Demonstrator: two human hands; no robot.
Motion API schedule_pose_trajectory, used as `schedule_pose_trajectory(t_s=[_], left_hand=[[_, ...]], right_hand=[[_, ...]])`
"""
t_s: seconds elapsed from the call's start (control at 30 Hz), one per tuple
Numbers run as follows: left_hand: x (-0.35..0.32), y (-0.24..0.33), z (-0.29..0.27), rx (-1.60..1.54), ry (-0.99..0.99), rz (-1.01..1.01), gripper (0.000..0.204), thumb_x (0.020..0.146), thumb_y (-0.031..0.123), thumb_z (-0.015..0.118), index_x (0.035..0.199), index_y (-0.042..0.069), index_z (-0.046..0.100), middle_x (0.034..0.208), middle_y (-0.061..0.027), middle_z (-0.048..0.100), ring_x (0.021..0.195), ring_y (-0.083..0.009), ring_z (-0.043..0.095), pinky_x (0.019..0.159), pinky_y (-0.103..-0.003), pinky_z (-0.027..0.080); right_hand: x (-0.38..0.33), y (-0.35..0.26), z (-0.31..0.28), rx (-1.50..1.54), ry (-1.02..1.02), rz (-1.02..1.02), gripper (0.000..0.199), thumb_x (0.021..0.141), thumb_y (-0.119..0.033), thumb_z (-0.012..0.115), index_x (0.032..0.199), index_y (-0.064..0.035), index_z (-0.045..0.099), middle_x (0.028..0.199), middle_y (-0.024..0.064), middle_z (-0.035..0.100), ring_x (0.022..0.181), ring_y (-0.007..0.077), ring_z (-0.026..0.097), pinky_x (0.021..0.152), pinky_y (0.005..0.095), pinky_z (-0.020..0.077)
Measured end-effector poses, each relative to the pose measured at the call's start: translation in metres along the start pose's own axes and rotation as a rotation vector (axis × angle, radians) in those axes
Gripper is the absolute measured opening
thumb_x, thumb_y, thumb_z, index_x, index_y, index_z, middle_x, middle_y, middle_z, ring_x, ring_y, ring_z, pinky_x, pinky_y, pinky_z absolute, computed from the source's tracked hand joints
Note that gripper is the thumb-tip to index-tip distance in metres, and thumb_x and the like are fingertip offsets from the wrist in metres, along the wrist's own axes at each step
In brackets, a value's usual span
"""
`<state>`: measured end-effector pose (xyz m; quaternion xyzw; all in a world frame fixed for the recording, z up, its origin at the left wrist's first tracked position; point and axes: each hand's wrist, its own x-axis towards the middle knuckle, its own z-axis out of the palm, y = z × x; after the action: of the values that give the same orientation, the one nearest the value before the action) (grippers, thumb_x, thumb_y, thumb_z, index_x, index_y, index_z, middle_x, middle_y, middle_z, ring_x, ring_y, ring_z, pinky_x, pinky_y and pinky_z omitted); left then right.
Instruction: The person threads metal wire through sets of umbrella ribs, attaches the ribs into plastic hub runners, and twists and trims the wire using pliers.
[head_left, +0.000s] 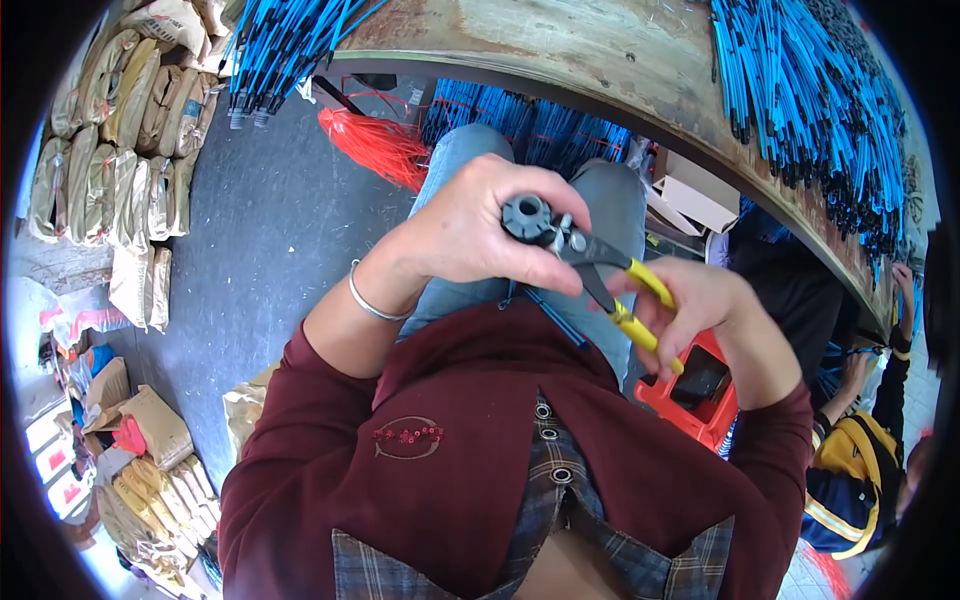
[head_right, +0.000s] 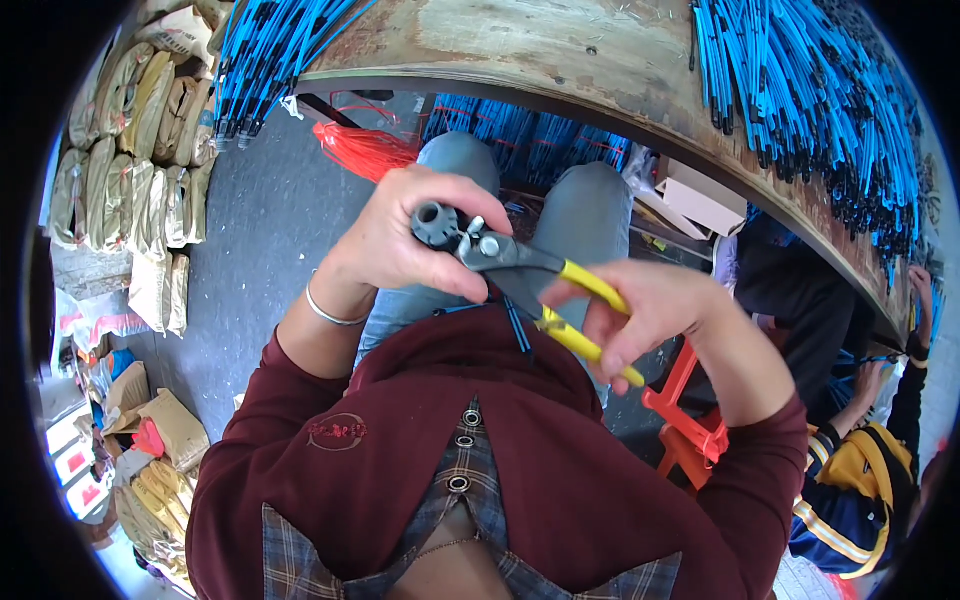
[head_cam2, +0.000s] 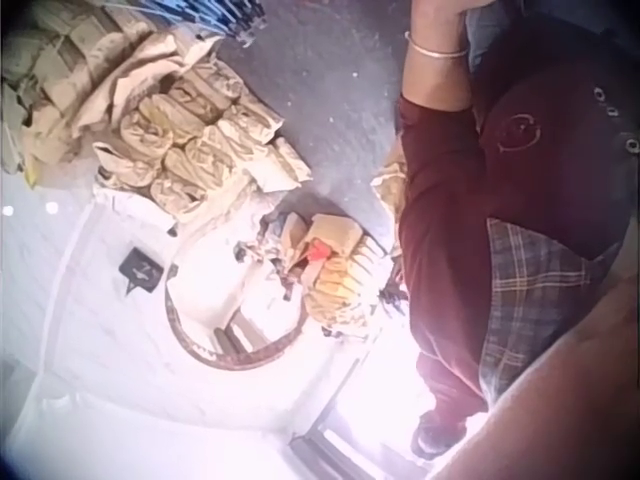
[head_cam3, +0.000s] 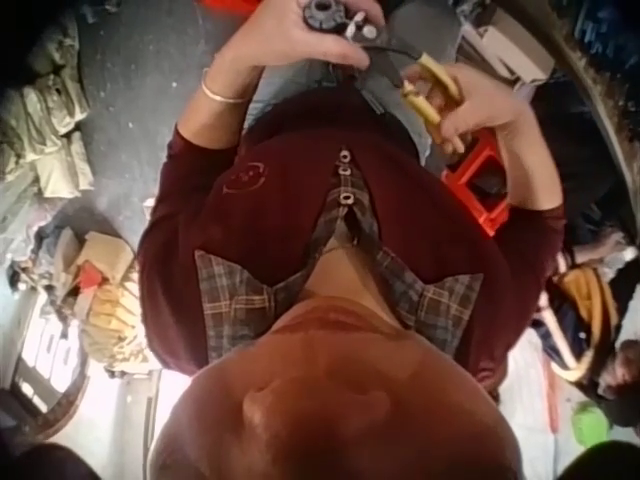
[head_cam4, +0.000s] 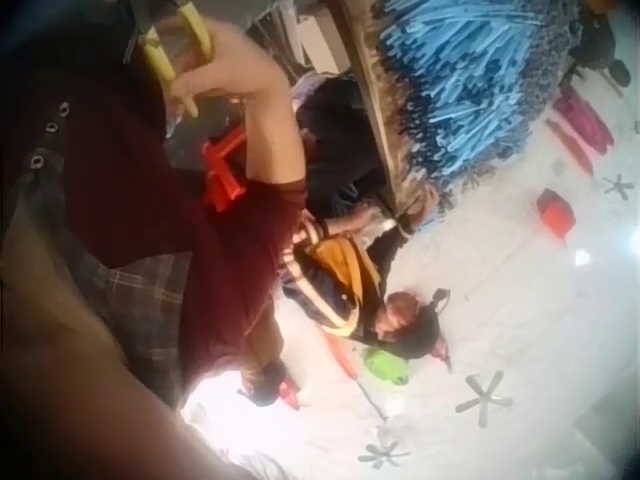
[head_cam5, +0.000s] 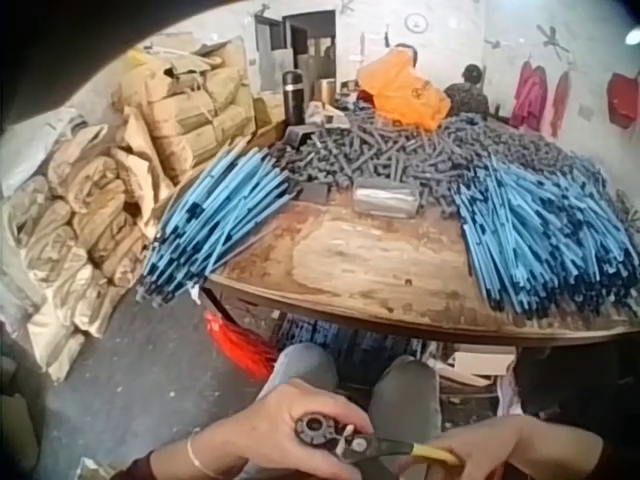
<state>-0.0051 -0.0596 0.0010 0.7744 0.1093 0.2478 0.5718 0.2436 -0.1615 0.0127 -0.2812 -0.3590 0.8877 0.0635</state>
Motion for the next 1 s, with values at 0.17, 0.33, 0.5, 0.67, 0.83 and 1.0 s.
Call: schedule_pose_trajectory(t_s=[0.17, 0.33, 0.5, 0.67, 0.83, 1.0], left_hand=[[0.002, -0.003, 0.003, -0.027, 0.292, -0.078, 0.045, 0.051, 0.017, 0.085, 0.087, 0.002, 0.064, 0.076, -0.0017, 0.061, 0.065, -0.0118, 0.058, 0.060, -0.024, 0.046], [0.007, 0.000, -0.002, -0.073, 0.001, -0.090, 0.040, 0.054, 0.014, 0.083, 0.086, 0.002, 0.063, 0.076, -0.0026, 0.061, 0.066, -0.0118, 0.057, 0.062, -0.024, 0.045], [0.008, -0.002, 0.000, -0.025, 0.033, -0.061, 0.041, 0.054, 0.014, 0.083, 0.087, 0.002, 0.063, 0.074, -0.0027, 0.060, 0.067, -0.0108, 0.056, 0.062, -0.023, 0.044], [0.007, 0.000, 0.005, 0.098, 0.250, -0.135, 0.042, 0.053, 0.015, 0.083, 0.087, 0.002, 0.063, 0.074, -0.0027, 0.060, 0.067, -0.0102, 0.055, 0.062, -0.023, 0.044], [0.010, 0.003, -0.007, 0.014, -0.051, -0.050, 0.040, 0.055, 0.012, 0.082, 0.088, 0.002, 0.062, 0.075, -0.0020, 0.059, 0.066, -0.0099, 0.054, 0.061, -0.023, 0.043], [0.004, -0.005, -0.001, 0.038, 0.067, -0.011, 0.043, 0.054, 0.013, 0.083, 0.091, 0.002, 0.062, 0.072, -0.0010, 0.057, 0.064, -0.0094, 0.053, 0.059, -0.022, 0.042]], right_hand=[[-0.007, -0.032, 0.015, -1.562, 0.771, -0.583, 0.070, 0.070, -0.013, 0.074, 0.126, 0.0014, 0.034, 0.077, 0.0172, 0.064, 0.061, 0.0251, 0.064, 0.055, 0.0323, 0.0503], [-0.011, 0.005, 0.000, -0.504, 0.300, -0.047, 0.076, 0.062, -0.011, 0.078, 0.126, -0.0020, 0.037, 0.076, 0.0161, 0.063, 0.066, 0.0277, 0.064, 0.062, 0.0316, 0.0521], [-0.004, -0.002, -0.007, -0.212, 0.161, 0.017, 0.072, 0.061, -0.010, 0.077, 0.122, 0.0008, 0.039, 0.073, 0.0132, 0.062, 0.065, 0.0284, 0.063, 0.063, 0.0310, 0.0516], [-0.017, -0.032, 0.018, -1.431, 0.748, -0.420, 0.067, 0.065, -0.004, 0.073, 0.122, 0.0014, 0.038, 0.076, 0.0134, 0.062, 0.064, 0.0231, 0.063, 0.059, 0.0309, 0.0517], [-0.006, 0.001, 0.008, -0.318, 0.185, 0.072, 0.061, 0.067, -0.001, 0.065, 0.122, -0.0009, 0.039, 0.090, 0.0132, 0.061, 0.074, 0.0217, 0.063, 0.063, 0.0304, 0.0503], [-0.010, -0.022, 0.016, -0.774, 0.580, -0.244, 0.052, 0.067, 0.000, 0.067, 0.115, -0.0005, 0.047, 0.082, 0.0122, 0.062, 0.069, 0.0205, 0.062, 0.062, 0.0299, 0.0497]])
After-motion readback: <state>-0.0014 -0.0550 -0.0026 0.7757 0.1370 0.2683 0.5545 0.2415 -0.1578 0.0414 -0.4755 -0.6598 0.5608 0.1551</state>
